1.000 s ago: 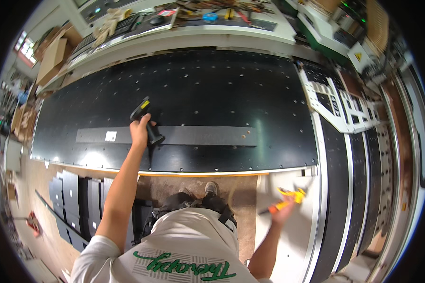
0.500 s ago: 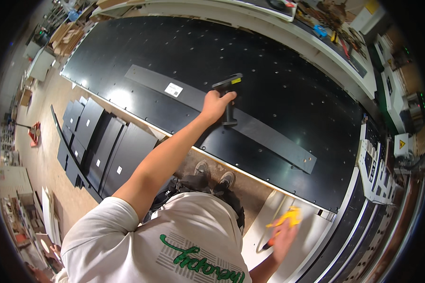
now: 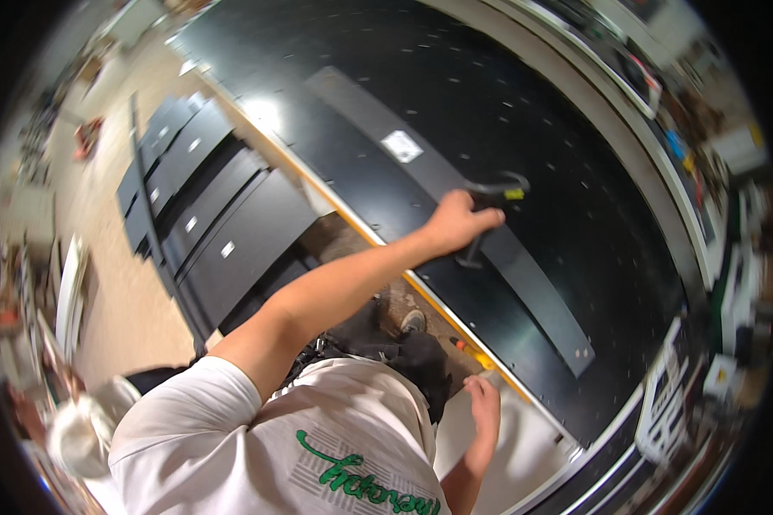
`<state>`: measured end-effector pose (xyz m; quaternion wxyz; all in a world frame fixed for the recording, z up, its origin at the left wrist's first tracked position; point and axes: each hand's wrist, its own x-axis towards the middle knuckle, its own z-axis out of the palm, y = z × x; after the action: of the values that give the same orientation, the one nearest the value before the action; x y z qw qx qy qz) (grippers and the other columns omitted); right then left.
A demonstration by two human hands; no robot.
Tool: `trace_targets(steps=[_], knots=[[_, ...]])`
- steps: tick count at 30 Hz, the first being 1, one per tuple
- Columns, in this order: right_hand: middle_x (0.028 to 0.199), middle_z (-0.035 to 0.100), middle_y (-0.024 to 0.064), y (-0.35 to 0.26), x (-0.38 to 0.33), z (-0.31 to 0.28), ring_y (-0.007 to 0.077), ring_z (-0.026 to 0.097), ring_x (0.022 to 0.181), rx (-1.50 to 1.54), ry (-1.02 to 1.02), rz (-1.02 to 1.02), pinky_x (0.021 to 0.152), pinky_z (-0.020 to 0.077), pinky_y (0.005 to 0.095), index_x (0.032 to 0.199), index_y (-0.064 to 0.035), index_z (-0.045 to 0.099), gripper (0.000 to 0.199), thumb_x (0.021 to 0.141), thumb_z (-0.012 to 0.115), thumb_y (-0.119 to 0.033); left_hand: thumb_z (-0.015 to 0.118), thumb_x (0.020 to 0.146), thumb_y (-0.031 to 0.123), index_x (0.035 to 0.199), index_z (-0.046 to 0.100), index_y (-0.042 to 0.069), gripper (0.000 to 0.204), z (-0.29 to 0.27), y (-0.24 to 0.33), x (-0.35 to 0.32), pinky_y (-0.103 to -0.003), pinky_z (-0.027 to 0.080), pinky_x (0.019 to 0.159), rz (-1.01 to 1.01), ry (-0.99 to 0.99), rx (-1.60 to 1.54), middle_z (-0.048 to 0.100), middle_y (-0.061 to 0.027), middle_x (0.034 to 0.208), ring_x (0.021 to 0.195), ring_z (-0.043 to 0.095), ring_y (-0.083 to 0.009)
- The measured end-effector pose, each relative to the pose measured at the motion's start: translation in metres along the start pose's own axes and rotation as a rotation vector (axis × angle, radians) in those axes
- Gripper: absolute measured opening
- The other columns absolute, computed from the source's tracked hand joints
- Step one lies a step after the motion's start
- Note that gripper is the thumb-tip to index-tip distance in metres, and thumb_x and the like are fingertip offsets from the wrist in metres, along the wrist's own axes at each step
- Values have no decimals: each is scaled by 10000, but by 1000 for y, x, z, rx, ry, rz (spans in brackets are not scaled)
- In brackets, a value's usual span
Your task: The person loads rectangular wood panels onto a CNC machine, uses a handheld scanner and a yellow tool to position and secure the panels, then waits while the machine cuts a circular shape. After the cut, the person removes the finished panel and stacks it with others.
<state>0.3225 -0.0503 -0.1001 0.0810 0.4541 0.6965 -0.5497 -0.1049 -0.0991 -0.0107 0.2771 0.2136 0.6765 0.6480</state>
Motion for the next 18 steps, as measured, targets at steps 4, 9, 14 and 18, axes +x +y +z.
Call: trace_targets(steps=[4,9,14,18], knots=[[1160,742,183,-96,2,-51,279,728,1031,-120,424,-380,952,561,386,1294,70,625,378,1025,705,-183,801,860,256,974,762,-36,315,-24,-6,-71,-337,572,767,9,-13,-129,750,-57,826,768,694,-142],[1455,553,242,-142,101,-85,420,518,1356,-1130,649,-820,1119,433,486,1546,20,465,848,900,818,-399,808,845,282,947,720,-64,371,-44,-17,-190,-350,550,747,-61,234,-61,717,-112,783,740,661,-197],[1191,643,339,-172,93,-112,515,613,1106,-1093,285,-1215,981,507,578,1389,132,571,914,874,816,-582,805,843,333,886,714,-68,413,-54,-36,-329,-368,538,739,-157,585,-35,699,-113,750,750,657,-191],[1281,639,312,-197,20,-121,494,584,1223,-1142,26,-1107,1088,460,539,1438,51,586,805,841,884,-399,805,875,292,929,740,-39,342,-75,-75,-450,-345,538,754,-312,755,-111,724,-75,821,810,661,-137]])
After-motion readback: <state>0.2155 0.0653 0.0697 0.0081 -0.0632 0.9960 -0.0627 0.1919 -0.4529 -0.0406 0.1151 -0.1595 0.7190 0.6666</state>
